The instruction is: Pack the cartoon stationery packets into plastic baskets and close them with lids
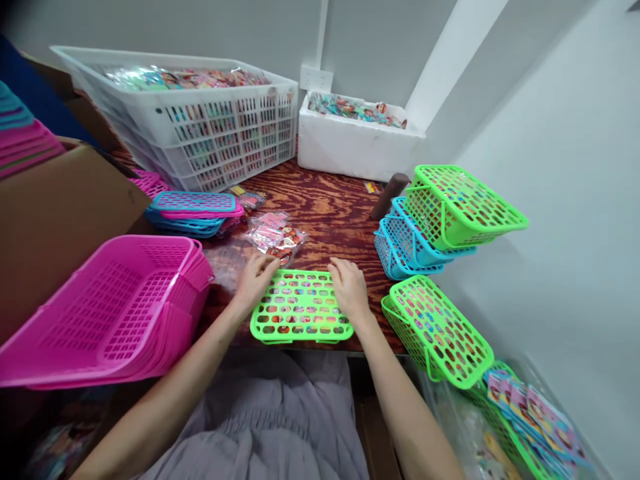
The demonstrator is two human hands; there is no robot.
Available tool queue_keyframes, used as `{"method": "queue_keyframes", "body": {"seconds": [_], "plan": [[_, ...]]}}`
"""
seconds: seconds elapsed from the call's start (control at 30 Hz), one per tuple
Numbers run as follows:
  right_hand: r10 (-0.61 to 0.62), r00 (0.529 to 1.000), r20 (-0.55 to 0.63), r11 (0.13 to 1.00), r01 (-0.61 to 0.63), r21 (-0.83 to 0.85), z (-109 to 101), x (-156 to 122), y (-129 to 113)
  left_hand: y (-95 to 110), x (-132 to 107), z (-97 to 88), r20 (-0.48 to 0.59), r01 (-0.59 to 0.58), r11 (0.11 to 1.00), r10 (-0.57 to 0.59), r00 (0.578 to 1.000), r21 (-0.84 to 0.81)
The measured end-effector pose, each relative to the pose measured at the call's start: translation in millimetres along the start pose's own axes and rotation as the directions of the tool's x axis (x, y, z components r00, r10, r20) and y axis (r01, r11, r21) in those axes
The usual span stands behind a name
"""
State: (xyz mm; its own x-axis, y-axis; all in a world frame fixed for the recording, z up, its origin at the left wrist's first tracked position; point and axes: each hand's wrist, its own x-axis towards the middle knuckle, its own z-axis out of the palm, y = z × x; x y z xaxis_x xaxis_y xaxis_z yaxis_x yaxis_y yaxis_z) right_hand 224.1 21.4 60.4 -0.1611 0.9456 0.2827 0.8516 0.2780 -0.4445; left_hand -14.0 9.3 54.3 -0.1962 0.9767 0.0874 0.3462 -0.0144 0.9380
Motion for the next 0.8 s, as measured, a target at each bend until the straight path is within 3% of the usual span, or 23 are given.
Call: {"method": "queue_keyframes", "body": {"seconds": [0.07, 0.13, 0.2, 0.27, 0.3, 0.43, 0.7, 0.8], "plan": [[0.021, 0.996, -0.086, 0.997, -0.015, 0.075, -4.4, -11.3, 5.0, -0.2, -22.8, -14.7, -0.117, 0.008, 0.998, 0.000, 0.993, 0.065], [0.042, 0.994, -0.104, 0.995, -0.032, 0.095, -6.2, -30.3, 4.8, -5.6, -52.5, -28.4, -0.119, 0.059, 0.990, -0.044, 0.992, 0.126], [0.052, 0.995, -0.080, 0.997, -0.048, 0.062, -4.9, -51.5, -1.2, -14.1, -80.6, -35.3, 0.056, 0.134, 0.988, -0.138, 0.989, 0.073], [0.047, 0.998, -0.052, 0.997, -0.050, -0.051, -1.3, -68.6, -10.5, -22.1, -99.8, -34.2, 0.229, 0.245, 0.967, -0.224, 0.947, -0.067], [0.037, 0.999, -0.040, 0.992, -0.042, -0.123, 1.0, -74.6, -15.4, -24.9, -105.2, -31.8, 0.267, 0.286, 0.949, -0.244, 0.932, -0.134], [-0.005, 0.999, -0.051, 0.947, -0.011, -0.322, 8.8, -84.6, -26.8, -26.4, -111.4, -22.4, 0.228, 0.297, 0.916, -0.239, 0.944, -0.270], [-0.104, 0.988, -0.112, 0.926, 0.055, -0.375, 3.2, -82.6, -31.5, -24.2, -116.6, -21.6, 0.262, 0.358, 0.852, -0.271, 0.926, -0.382], [-0.263, 0.965, -0.008, 0.905, 0.243, -0.350, 8.5, -86.8, -54.7, -26.1, -111.9, -19.6, 0.244, 0.350, 0.850, -0.270, 0.931, -0.395]]}}
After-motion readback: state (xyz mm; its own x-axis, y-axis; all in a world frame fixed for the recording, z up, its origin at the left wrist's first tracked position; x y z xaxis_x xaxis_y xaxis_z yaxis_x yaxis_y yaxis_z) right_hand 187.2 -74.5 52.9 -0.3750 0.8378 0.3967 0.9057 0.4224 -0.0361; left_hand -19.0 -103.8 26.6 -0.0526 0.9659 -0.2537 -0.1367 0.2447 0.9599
